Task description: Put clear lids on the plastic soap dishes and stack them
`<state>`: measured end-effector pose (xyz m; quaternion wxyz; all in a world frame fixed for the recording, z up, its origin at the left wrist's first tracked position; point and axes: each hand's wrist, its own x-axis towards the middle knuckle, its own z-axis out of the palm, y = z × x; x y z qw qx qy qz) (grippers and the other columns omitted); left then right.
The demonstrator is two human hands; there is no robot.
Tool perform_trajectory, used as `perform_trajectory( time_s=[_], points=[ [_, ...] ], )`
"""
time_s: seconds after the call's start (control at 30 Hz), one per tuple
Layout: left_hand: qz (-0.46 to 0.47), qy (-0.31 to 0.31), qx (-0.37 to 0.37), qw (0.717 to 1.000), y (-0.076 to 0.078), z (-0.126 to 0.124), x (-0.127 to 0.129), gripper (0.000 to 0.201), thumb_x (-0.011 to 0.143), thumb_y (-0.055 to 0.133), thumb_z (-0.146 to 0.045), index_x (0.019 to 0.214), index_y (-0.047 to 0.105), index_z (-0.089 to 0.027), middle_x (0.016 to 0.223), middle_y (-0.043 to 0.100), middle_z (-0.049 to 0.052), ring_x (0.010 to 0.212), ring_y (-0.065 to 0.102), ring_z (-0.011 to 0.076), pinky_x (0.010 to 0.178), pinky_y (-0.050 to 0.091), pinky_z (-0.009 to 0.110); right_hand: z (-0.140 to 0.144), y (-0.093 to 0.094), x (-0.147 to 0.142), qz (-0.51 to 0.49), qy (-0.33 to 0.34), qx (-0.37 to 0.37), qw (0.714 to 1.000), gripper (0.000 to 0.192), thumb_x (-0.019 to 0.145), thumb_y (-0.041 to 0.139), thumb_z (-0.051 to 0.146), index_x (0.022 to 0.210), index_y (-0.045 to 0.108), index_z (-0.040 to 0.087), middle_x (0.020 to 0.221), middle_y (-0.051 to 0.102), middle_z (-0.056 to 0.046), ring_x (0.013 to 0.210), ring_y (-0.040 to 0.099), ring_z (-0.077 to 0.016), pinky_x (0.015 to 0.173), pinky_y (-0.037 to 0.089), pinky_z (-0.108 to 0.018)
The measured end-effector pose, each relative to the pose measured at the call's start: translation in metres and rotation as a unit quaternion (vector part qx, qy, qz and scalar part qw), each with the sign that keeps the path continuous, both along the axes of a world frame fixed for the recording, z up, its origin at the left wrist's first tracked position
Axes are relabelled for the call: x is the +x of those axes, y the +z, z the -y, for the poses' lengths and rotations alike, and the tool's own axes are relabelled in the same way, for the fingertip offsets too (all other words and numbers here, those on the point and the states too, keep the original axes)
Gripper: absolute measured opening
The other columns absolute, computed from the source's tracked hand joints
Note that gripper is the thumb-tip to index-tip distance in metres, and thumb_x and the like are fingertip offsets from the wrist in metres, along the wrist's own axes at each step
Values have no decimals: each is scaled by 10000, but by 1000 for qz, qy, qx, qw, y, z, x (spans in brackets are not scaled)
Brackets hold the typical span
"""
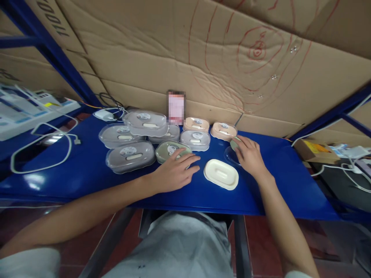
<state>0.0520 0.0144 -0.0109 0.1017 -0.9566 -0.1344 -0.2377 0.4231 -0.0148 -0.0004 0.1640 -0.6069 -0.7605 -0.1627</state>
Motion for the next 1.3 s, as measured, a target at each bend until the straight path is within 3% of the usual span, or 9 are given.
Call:
perform_trajectory(
  time_s=[0.13,0.27,0.4,0.53,0.67,0.87,1.13,1.3],
  points=[
    [15,15,-10,1000,-2,-5,1,180,1022,585,-197,1109,741,-186,1380,710,121,1256,661,288,1193,415,566,-61,6,-9,-34,-23,-70,997,562,1062,511,496,1569,562,259,1685,498,-149,1516,498,-412,1167,433,-629],
    [37,18,-16,999,-4,-10,0,190,1058,557,-218,1104,740,-200,1334,730,92,1220,684,263,1200,415,542,-93,-2,-3,-76,-34,-86,993,515,1031,568,509,1497,636,300,1548,652,-117,1428,593,-390,1144,447,-626],
    [40,14,-17,999,-6,-13,-1,191,1077,557,-244,1080,744,-208,1289,747,77,1210,691,253,1211,402,529,-77,-5,-1,-89,-30,-40,995,432,1072,490,470,1415,702,313,1441,732,-85,1337,653,-355,1122,443,-584],
    [46,11,-21,999,-6,-14,0,177,1071,581,-249,1073,753,-206,1269,751,70,1209,694,253,1223,390,530,-62,-2,-10,-85,-54,17,995,476,1104,369,372,1388,717,212,1410,732,-158,1309,639,-383,1071,440,-579],
    [45,20,-37,998,-4,-18,-2,188,1072,581,-251,1081,764,-210,1252,761,69,1196,696,251,1221,396,531,-65,-9,-30,-54,-7,-17,998,405,1098,432,367,1242,782,221,1279,792,-128,1219,694,-331,1034,486,-504],
    [39,24,-44,998,-2,-22,-4,208,1083,566,-262,1072,767,-211,1245,763,74,1203,687,256,1215,401,530,-69,-27,-41,-31,6,-64,997,408,1070,536,382,1405,701,217,1433,727,-154,1327,661,-352,1084,476,-548],
    [3,34,-34,999,-1,-25,-7,208,1074,586,-288,1160,746,-187,1375,689,134,1279,629,300,1149,449,522,-70,-22,-37,-40,7,-76,996,463,1120,436,469,1390,711,212,1393,751,-157,1321,670,-355,1115,429,-559],
    [-18,31,-35,999,-4,-26,-7,214,1058,620,-304,1160,760,-178,1426,657,157,1322,584,343,1127,452,546,-69,-16,-37,-55,12,-68,996,510,1118,417,526,1352,733,200,1369,761,-167,1242,710,-370,1057,473,-537]
  ],
)
